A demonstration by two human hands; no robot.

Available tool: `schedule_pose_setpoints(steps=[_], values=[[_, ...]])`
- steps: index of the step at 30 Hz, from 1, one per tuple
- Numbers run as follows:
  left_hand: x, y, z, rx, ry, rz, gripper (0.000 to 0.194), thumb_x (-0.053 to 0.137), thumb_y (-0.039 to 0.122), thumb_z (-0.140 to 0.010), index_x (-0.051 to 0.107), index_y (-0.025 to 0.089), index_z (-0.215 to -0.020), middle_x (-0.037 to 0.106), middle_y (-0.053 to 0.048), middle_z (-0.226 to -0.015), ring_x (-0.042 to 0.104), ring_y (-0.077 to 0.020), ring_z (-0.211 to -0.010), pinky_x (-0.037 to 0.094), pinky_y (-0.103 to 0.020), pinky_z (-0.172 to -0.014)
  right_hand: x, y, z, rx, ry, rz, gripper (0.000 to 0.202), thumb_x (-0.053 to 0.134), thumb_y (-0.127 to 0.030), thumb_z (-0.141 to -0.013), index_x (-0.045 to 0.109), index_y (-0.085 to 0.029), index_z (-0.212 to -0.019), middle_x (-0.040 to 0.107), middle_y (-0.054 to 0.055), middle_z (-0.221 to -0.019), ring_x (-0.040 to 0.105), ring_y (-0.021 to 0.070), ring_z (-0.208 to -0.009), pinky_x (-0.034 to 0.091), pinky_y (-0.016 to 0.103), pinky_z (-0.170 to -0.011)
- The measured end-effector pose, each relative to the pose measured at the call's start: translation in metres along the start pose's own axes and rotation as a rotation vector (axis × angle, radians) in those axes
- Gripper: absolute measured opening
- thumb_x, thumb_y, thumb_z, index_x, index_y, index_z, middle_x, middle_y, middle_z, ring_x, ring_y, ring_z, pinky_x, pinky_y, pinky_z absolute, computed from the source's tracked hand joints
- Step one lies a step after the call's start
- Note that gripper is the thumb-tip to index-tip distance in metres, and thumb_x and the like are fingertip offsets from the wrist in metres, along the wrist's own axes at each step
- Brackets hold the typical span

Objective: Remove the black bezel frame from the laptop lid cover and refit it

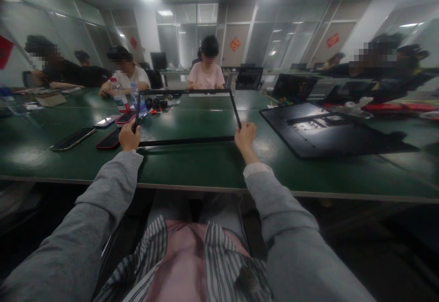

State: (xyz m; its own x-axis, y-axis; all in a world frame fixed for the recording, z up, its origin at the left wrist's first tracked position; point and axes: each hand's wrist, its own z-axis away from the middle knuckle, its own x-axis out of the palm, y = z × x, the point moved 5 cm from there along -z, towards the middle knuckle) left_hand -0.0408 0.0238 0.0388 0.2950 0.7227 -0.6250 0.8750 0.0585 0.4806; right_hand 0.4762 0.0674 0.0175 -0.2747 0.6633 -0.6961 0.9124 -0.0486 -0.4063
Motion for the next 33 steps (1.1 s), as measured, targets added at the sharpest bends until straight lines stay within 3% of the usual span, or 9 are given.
schedule_pose_setpoints(steps=[15, 24, 30, 33], values=[[0.025, -0.023, -0.002, -0.085, -0.288, -0.167, 0.042, 0.053, 0.036, -0.094, 0.071, 0.018, -0.128, 0.071, -0.015, -0.125, 0.061, -0.0318, -0.121, 0.047, -0.042, -0.101, 0.031, 0.017, 0.001, 0.095, -0.307, 0.102, 0.042, 0.047, -0.031, -0.096, 0.063, -0.015, -0.132, 0.048, 0.022, -0.139, 0.039, 0.0355, -0.131, 0.034, 0.049, -0.105], [0.031, -0.031, -0.003, -0.105, -0.306, -0.128, 0.039, 0.057, 0.037, -0.092, 0.075, 0.02, -0.121, 0.074, -0.015, -0.12, 0.063, -0.033, -0.116, 0.049, -0.043, -0.096, 0.026, 0.012, 0.004, 0.089, -0.351, 0.098, 0.044, 0.047, -0.029, -0.093, 0.065, -0.014, -0.13, 0.051, 0.022, -0.135, 0.042, 0.036, -0.13, 0.034, 0.051, -0.106], [0.025, -0.027, 0.001, -0.097, -0.275, -0.155, 0.036, 0.06, 0.036, -0.088, 0.077, 0.021, -0.116, 0.065, -0.017, -0.133, 0.051, -0.0376, -0.128, 0.045, -0.051, -0.102, 0.024, 0.011, 0.005, 0.098, -0.35, 0.089, 0.042, 0.051, -0.032, -0.093, 0.067, -0.015, -0.127, 0.051, 0.021, -0.134, 0.042, 0.0358, -0.129, 0.035, 0.051, -0.106], [0.024, -0.026, 0.003, -0.105, -0.305, -0.158, 0.035, 0.06, 0.036, -0.088, 0.078, 0.021, -0.114, 0.066, -0.018, -0.129, 0.05, -0.0396, -0.127, 0.045, -0.054, -0.101, 0.025, 0.012, 0.004, 0.092, -0.352, 0.097, 0.041, 0.052, -0.032, -0.092, 0.068, -0.015, -0.126, 0.052, 0.021, -0.133, 0.043, 0.0356, -0.128, 0.035, 0.051, -0.106]])
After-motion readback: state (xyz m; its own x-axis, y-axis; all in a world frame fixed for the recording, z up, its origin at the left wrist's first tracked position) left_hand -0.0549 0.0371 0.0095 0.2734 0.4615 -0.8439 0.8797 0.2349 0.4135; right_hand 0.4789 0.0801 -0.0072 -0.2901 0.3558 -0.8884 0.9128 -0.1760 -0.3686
